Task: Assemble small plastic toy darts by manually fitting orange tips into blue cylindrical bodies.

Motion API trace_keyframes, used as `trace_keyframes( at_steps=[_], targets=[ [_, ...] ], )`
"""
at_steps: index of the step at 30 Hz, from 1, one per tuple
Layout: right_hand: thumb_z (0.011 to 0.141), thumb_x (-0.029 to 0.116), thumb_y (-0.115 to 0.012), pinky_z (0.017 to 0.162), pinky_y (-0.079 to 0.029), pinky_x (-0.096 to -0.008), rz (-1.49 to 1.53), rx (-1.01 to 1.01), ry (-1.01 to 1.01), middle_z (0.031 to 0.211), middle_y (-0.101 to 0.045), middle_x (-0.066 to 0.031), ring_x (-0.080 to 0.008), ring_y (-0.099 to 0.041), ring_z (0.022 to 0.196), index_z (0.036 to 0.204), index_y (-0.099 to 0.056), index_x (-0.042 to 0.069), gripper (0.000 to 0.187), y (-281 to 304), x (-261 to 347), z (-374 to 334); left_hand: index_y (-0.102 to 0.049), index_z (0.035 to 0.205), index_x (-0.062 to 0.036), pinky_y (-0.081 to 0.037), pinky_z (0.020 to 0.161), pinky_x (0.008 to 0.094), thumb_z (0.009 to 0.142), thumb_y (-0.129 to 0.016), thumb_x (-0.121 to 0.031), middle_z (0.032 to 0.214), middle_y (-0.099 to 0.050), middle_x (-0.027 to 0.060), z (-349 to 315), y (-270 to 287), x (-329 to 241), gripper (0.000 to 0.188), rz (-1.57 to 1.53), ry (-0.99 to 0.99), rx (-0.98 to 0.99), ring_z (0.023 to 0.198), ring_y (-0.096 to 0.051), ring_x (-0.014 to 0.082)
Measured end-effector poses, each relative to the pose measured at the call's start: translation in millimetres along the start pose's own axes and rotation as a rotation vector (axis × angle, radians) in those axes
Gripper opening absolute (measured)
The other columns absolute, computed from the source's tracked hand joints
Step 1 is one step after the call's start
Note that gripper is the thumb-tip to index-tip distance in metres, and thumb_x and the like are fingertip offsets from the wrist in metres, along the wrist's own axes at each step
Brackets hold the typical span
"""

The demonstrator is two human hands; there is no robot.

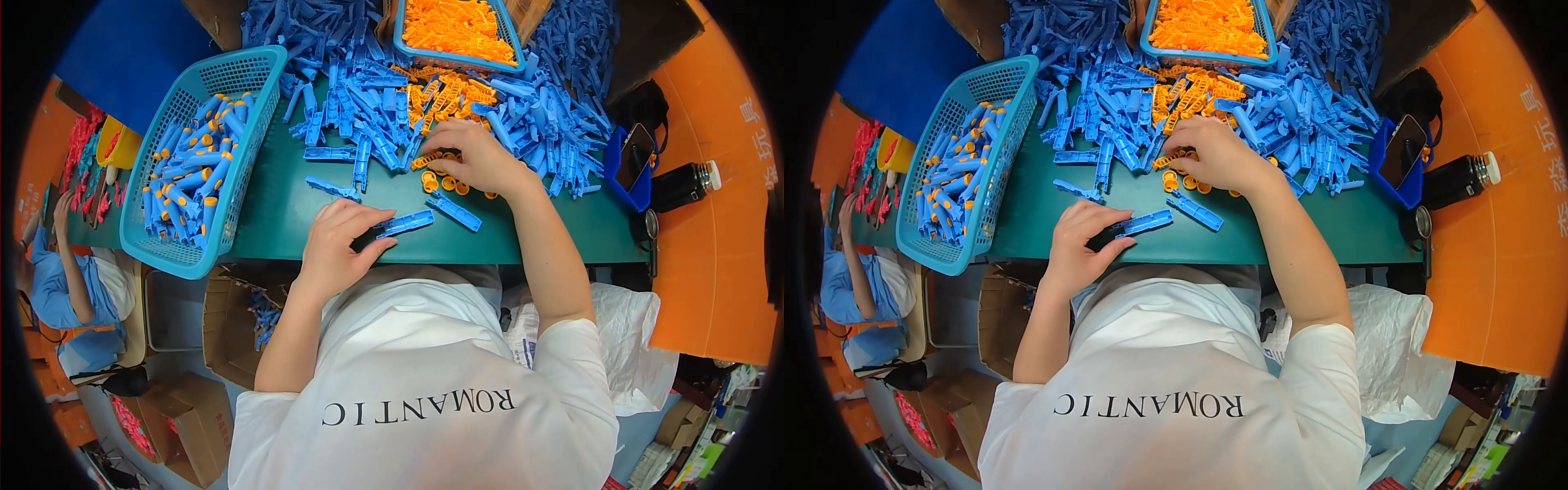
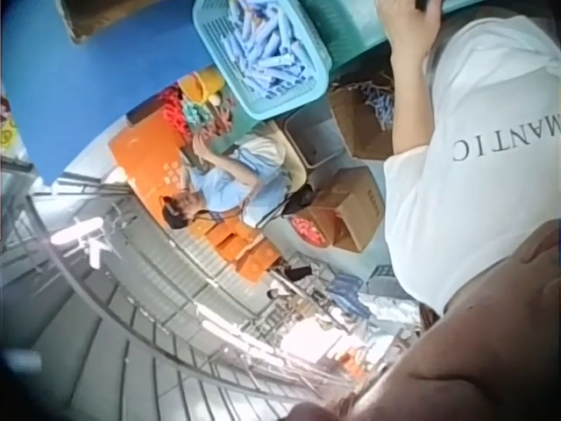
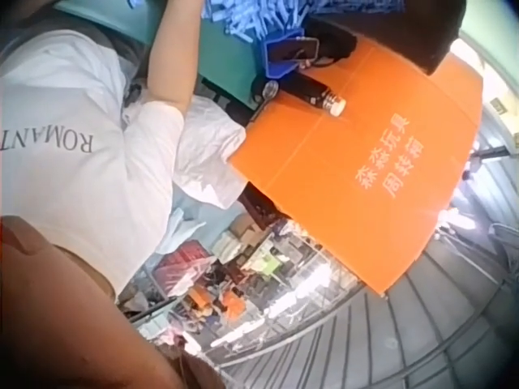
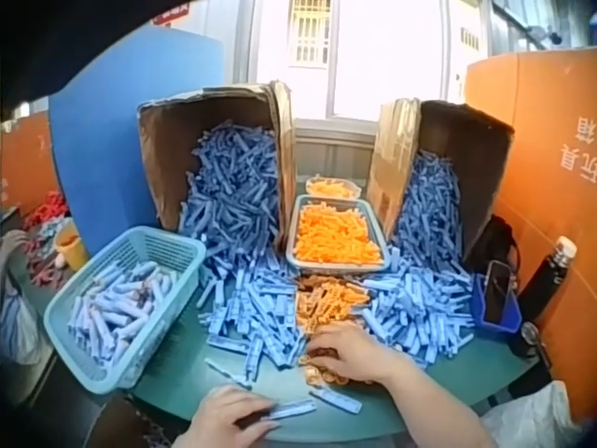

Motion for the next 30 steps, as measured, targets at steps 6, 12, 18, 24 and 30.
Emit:
trace_keyframes(
  at_steps=[6,12,18,24,30],
  targets=[
    [0.081,0.002,-0.074,0.078,-0.055,-0.0325,0.149,0.056,-0.120,0.101,-0.067,-0.0088,-0.0244,-0.066,0.097,0.095,-0.069,0.002,0.014,-2,-6,-1,-0.075,0.106,-0.0094,-0.047,0.083,0.0369,0.073,-0.084,-0.011,0.096,-0.074,0.0058,-2,0,3,0.035,-0.031,0.029,-0.002,0.090,-0.065,0.0252],
    [0.079,0.003,-0.075,0.084,-0.055,-0.0359,0.087,-0.029,-0.018,0.097,-0.071,-0.0086,-0.0268,-0.067,0.101,0.091,-0.068,0.002,0.014,0,0,-1,-0.075,0.106,-0.0092,-0.047,0.083,0.0369,0.072,-0.084,-0.012,0.097,-0.075,0.0056,-1,2,0,0.036,-0.036,0.023,0.007,0.090,-0.065,0.0254],
    [0.077,0.000,-0.072,0.079,-0.056,-0.0331,0.068,-0.103,-0.024,0.095,-0.072,-0.0094,-0.0258,-0.070,0.087,0.088,-0.069,0.000,0.011,4,8,-3,-0.074,0.110,-0.0105,-0.047,0.088,0.0387,0.076,-0.083,-0.015,0.100,-0.073,0.0058,-1,0,2,0.036,-0.033,0.037,0.044,0.094,-0.064,0.0261],
    [0.077,0.000,-0.073,0.080,-0.056,-0.0304,0.338,-0.318,0.025,0.095,-0.074,-0.0097,-0.0217,-0.072,0.089,0.092,-0.073,0.001,0.015,34,44,-16,-0.071,0.118,-0.0113,-0.046,0.089,0.0388,0.077,-0.081,-0.015,0.101,-0.074,0.0035,-5,-1,10,0.042,-0.072,0.055,0.041,0.093,-0.064,0.0249],
    [0.076,-0.002,-0.075,0.077,-0.057,-0.0357,0.224,-0.211,0.071,0.096,-0.073,-0.0108,-0.0267,-0.071,0.087,0.090,-0.073,0.000,0.014,-15,96,-39,-0.066,0.124,-0.0120,-0.046,0.089,0.0392,0.078,-0.080,-0.012,0.099,-0.073,0.0016,-6,0,12,0.048,-0.103,0.090,0.025,0.093,-0.063,0.0236]
  ],
)
Point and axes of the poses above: each hand's wrist, its own z-axis towards the middle knuckle, its own y-axis out of the back of the hand, x = y × z, the point moved 7 cm from there along z, towards the middle knuckle
